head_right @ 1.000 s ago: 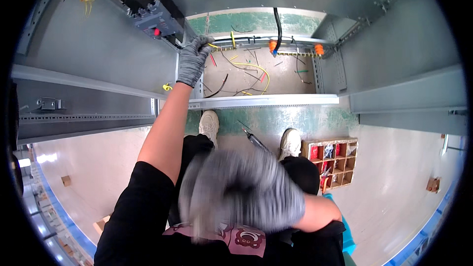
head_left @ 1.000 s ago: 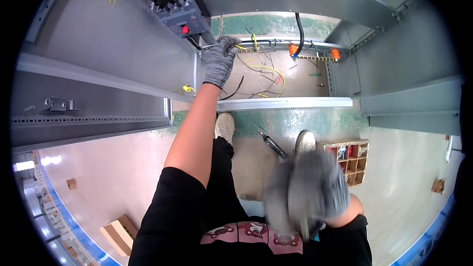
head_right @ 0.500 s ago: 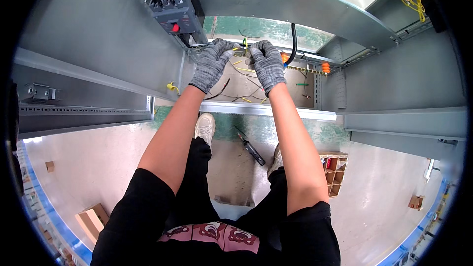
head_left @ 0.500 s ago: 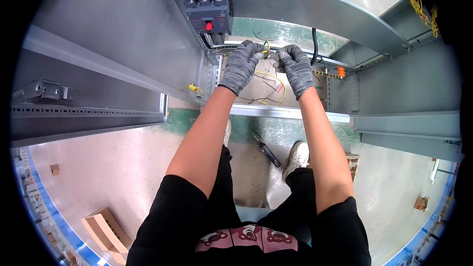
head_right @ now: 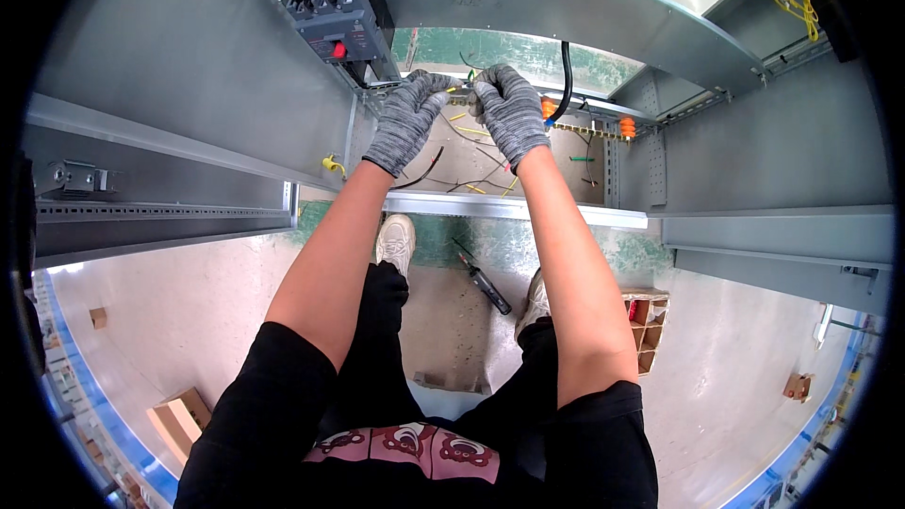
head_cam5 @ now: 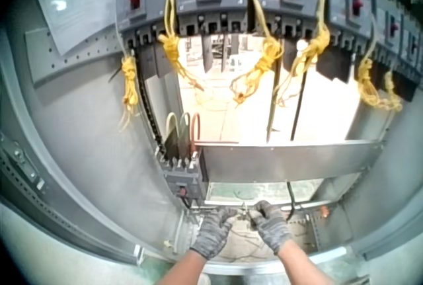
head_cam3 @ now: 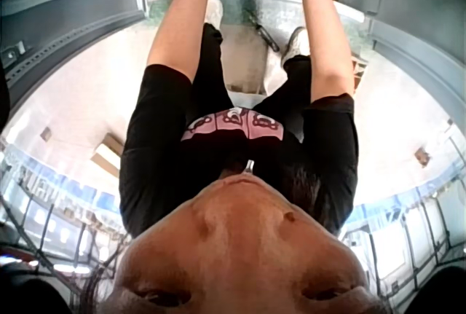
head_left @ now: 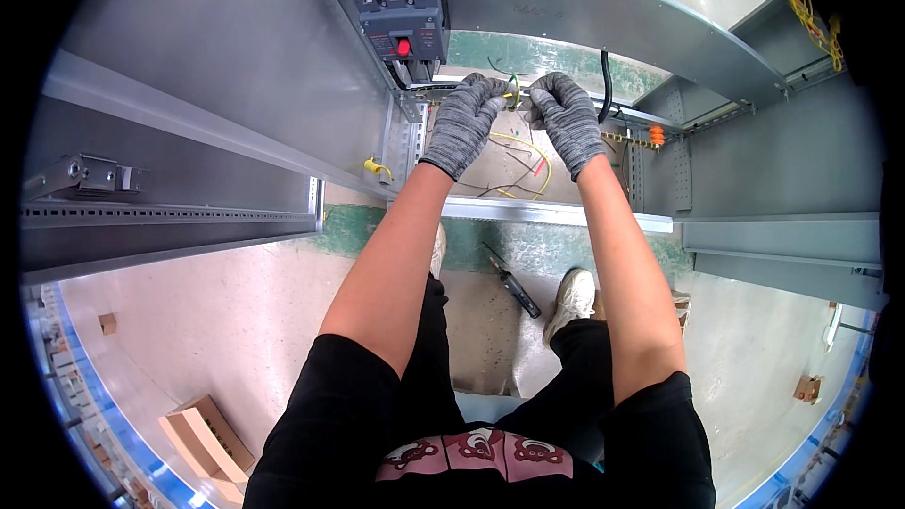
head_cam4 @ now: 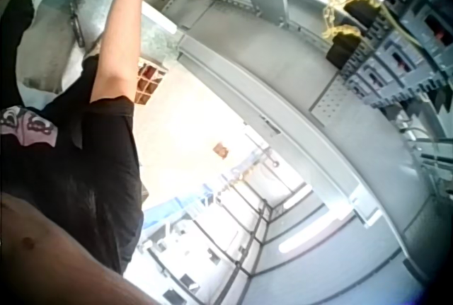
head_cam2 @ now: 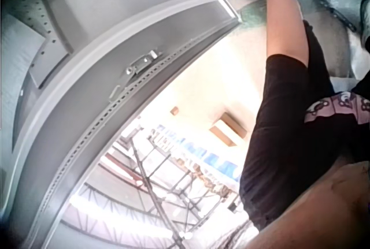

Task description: The person works inside an open electrical cabinet, stripping wire insulation with pliers, bending wire ends into loops, and securing connections with a screwdriver. They also use a crimping tool on wire ends and organize the wires within the cabinet.

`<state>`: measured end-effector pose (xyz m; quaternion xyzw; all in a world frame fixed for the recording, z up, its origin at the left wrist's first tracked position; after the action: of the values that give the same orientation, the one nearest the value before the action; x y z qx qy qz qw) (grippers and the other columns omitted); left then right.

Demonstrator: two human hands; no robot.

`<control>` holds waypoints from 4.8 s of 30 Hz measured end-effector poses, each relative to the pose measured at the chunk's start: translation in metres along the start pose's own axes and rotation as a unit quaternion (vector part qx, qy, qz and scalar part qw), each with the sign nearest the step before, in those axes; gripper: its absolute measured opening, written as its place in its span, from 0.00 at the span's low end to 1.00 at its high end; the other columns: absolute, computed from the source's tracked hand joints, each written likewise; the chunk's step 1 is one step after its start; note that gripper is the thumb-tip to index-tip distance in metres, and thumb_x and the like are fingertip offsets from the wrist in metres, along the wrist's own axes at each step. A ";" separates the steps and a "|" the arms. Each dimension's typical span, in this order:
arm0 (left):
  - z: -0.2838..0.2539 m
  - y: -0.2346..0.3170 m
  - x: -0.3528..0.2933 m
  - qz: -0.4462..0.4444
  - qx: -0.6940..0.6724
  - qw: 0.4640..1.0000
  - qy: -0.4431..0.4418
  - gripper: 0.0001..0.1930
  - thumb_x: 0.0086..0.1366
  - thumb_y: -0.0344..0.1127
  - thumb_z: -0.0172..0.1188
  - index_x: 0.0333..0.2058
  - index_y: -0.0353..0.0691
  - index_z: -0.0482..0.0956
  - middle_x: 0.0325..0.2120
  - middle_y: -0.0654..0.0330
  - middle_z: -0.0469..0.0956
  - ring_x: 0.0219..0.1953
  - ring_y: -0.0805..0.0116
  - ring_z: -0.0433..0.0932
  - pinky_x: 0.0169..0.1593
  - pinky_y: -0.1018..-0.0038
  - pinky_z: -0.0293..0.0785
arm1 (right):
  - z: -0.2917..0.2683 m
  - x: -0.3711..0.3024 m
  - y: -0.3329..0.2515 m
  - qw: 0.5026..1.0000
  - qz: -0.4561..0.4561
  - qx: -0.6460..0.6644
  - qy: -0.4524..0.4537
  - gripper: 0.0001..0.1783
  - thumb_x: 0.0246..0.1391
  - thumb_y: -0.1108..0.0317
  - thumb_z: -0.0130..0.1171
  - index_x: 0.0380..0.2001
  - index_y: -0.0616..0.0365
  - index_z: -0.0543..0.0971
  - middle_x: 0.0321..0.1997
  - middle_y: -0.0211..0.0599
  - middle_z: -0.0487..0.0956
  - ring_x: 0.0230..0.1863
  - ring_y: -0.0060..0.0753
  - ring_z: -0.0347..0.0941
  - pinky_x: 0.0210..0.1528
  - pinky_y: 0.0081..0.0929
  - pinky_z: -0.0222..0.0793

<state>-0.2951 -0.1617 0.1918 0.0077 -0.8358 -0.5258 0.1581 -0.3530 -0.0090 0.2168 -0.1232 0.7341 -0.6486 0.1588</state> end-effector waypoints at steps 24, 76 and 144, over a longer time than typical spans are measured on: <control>-0.002 0.005 0.002 0.017 0.028 0.999 -0.014 0.11 0.60 0.28 0.52 0.42 0.38 0.78 0.37 0.52 0.75 0.41 0.57 0.75 0.48 0.69 0.70 | -0.009 0.009 -0.004 0.996 -0.034 -0.077 -0.036 0.05 0.55 0.71 0.53 0.29 0.61 0.75 0.20 0.32 0.76 0.21 0.20 0.70 0.25 0.21 0.67; -0.031 -0.076 0.031 0.023 -0.080 0.994 -0.067 0.23 0.64 0.31 0.51 0.58 0.40 0.64 0.57 0.54 0.65 0.53 0.61 0.69 0.58 0.70 0.66 | -0.061 -0.489 -0.094 0.953 -0.039 -0.241 0.177 0.10 0.56 0.64 0.52 0.36 0.59 0.74 0.37 0.44 0.73 0.40 0.50 0.70 0.45 0.38 0.67; 0.002 -0.014 -0.003 -0.070 -0.313 0.947 0.019 0.17 0.59 0.20 0.56 0.48 0.37 0.74 0.43 0.63 0.76 0.43 0.76 0.74 0.51 0.80 0.69 | -0.069 -0.467 -0.079 0.917 0.273 0.271 -0.106 0.51 0.42 0.59 0.69 0.65 0.58 0.52 0.61 0.40 0.65 0.61 0.36 0.61 0.64 0.34 0.53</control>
<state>-0.2955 -0.1655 0.1777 0.0261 -0.6234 -0.7704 0.1312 0.0470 0.2241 0.3371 0.0621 0.5137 -0.7376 0.4338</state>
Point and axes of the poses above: each hand's wrist, its own x-axis towards the middle knuckle, its own z-axis out of the palm, y = z × x, the point moved 3 cm from there along x, towards the middle knuckle
